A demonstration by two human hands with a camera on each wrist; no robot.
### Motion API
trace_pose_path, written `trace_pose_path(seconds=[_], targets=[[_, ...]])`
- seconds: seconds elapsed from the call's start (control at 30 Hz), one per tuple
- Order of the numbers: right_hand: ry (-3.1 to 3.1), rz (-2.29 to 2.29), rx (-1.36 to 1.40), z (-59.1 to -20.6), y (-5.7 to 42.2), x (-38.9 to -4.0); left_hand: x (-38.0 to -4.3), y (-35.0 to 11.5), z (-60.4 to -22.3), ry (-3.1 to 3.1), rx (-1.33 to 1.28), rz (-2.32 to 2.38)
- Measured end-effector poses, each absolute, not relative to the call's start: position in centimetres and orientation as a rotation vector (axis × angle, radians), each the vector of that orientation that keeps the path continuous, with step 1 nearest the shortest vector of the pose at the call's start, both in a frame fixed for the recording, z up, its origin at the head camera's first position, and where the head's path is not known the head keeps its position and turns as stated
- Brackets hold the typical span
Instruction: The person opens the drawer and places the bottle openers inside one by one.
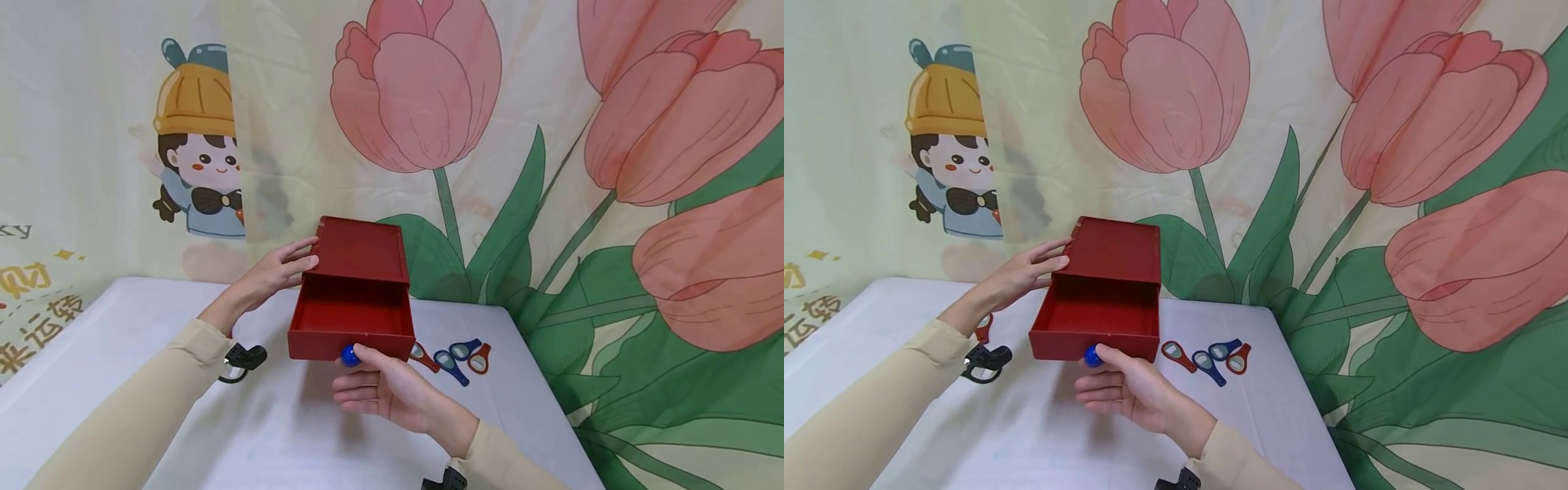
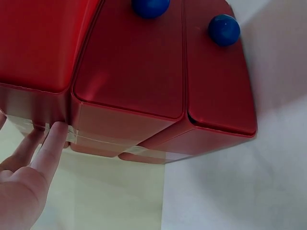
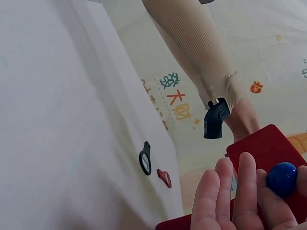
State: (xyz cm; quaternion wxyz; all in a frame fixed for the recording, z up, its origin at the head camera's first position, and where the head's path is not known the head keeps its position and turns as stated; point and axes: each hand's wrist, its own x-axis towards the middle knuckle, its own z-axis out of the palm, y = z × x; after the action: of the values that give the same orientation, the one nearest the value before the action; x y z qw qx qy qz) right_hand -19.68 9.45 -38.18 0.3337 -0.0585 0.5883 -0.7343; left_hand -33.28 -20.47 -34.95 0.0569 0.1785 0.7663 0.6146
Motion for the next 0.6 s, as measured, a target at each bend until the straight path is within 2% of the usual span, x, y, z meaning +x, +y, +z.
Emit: trace_pose_path(seconds=[0.6], targets=[[1.534,-1.909,-0.155,-38.18,9.5,-19.11,-33.37,-20.49,-34.98,2.332,0.539,1.863]])
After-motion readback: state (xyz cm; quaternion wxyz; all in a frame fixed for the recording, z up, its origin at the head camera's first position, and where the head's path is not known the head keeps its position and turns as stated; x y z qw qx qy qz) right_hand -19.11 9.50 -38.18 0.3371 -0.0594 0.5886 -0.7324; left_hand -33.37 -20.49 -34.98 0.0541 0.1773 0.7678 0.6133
